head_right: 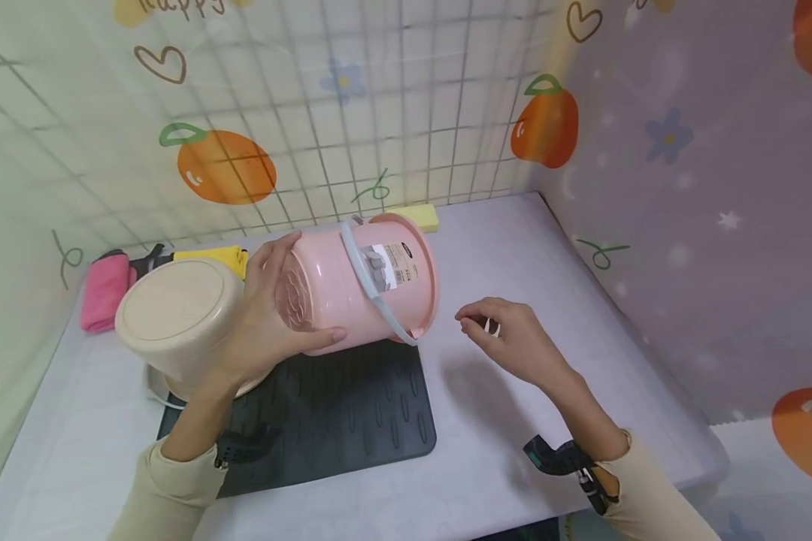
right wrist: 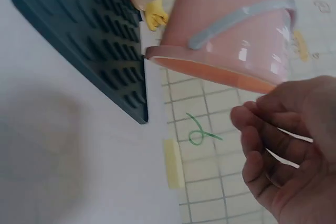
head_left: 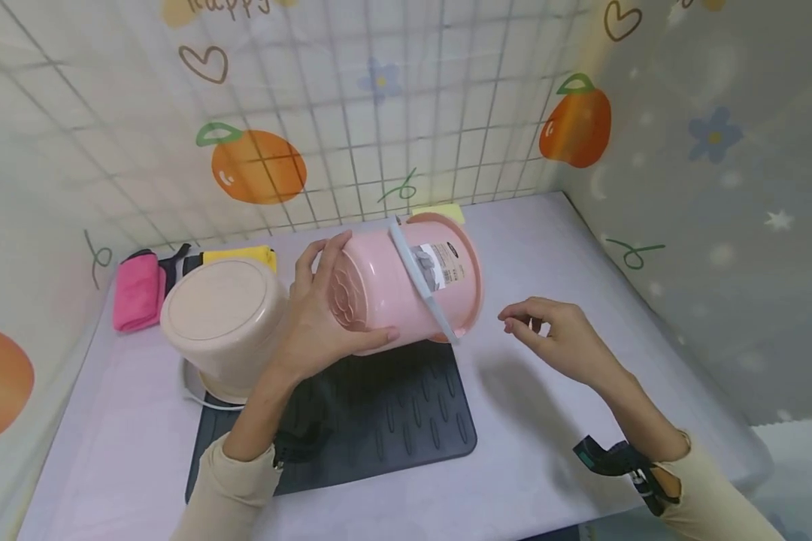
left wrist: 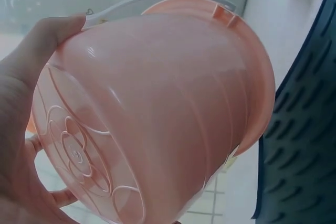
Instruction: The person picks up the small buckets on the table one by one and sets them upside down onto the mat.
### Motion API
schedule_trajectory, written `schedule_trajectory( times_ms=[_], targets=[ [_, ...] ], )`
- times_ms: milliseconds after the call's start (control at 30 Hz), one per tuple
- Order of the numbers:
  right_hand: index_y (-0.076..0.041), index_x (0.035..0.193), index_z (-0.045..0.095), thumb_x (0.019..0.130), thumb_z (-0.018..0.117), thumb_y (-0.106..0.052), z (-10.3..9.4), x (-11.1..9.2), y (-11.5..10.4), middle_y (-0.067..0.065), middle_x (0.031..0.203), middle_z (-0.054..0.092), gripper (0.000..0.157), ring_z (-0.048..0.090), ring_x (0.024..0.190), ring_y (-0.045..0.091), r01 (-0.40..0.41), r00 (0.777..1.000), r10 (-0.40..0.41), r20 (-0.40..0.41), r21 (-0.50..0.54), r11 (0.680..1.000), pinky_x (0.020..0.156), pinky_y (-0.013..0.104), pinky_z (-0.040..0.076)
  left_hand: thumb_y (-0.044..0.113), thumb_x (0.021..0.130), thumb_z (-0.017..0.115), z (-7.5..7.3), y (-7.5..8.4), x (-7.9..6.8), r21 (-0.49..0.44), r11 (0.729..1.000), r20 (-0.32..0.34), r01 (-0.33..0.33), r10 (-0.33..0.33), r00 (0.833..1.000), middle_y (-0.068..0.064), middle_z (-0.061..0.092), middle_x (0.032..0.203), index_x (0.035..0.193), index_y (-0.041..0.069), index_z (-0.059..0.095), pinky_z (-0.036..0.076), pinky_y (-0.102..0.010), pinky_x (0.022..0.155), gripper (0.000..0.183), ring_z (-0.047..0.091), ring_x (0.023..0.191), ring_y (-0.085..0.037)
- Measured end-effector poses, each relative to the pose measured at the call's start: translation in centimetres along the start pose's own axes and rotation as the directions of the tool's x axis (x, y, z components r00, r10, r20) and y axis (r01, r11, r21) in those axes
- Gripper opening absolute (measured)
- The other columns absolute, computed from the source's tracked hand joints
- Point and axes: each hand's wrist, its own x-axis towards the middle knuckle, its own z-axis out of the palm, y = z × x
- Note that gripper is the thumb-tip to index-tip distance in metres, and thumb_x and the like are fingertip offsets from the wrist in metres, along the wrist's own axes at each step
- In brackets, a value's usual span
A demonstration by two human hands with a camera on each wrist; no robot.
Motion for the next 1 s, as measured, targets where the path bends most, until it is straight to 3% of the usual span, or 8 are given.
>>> schedule_trajectory(
  times_ms=[167, 400, 667, 1000],
  targets=[
    [-0.015, 0.106, 0.076, 0.091, 0.074, -0.011, 1.5, -0.9, -0.6, -0.013, 0.092, 0.067, 0.015, 0.058, 0.083, 0.006, 0.103, 0.993, -0.099, 0.069, -0.047, 0.994, 0.068, 0.03, 0.052, 0.056, 0.056, 0.093, -0.8, 0.3, 0.2, 0.013, 0.999, 0.039, 0.035, -0.036, 0.999, 0.001, 0.018, 0.157, 0.152, 0.054, 0.021, 0.045, -0.06, 0.094, 0.119, 0.033, 0.131, -0.035],
    [-0.015, 0.108, 0.075, 0.091, 0.074, -0.011, 3.8, -1.5, -1.6, -0.012, 0.096, 0.067, 0.017, 0.06, 0.087, 0.006, 0.133, 0.984, -0.13, 0.123, -0.015, 0.991, 0.07, 0.027, 0.053, 0.052, 0.054, 0.096, -1.7, 0.2, 0.1, -0.052, 0.996, 0.062, 0.075, -0.072, 0.995, 0.005, 0.016, 0.156, 0.149, 0.059, 0.023, 0.044, -0.056, 0.097, 0.119, 0.026, 0.136, -0.027],
    [-0.012, 0.109, 0.073, 0.09, 0.076, -0.013, 6.8, -2.1, -2.4, -0.006, 0.101, 0.068, 0.019, 0.061, 0.089, 0.013, 0.229, 0.956, -0.222, 0.193, -0.017, 0.973, 0.079, 0.033, 0.054, 0.059, 0.056, 0.092, -2.8, 0.2, 0.8, 0.102, 0.995, 0.061, -0.019, 0.013, 0.998, -0.005, 0.019, 0.156, 0.153, 0.048, 0.023, 0.042, -0.06, 0.094, 0.12, 0.027, 0.133, -0.036],
    [-0.009, 0.11, 0.073, 0.088, 0.079, -0.024, 10.3, -3.1, -2.9, -0.003, 0.11, 0.066, 0.028, 0.062, 0.103, 0.015, 0.344, 0.919, -0.322, 0.226, -0.065, 0.937, 0.089, 0.037, 0.051, 0.063, 0.058, 0.089, -3.6, 0.2, 1.6, 0.171, 0.985, 0.099, -0.017, 0.0, 0.995, -0.007, 0.019, 0.157, 0.154, 0.046, 0.024, 0.042, -0.059, 0.093, 0.117, 0.027, 0.135, -0.034]
  ],
)
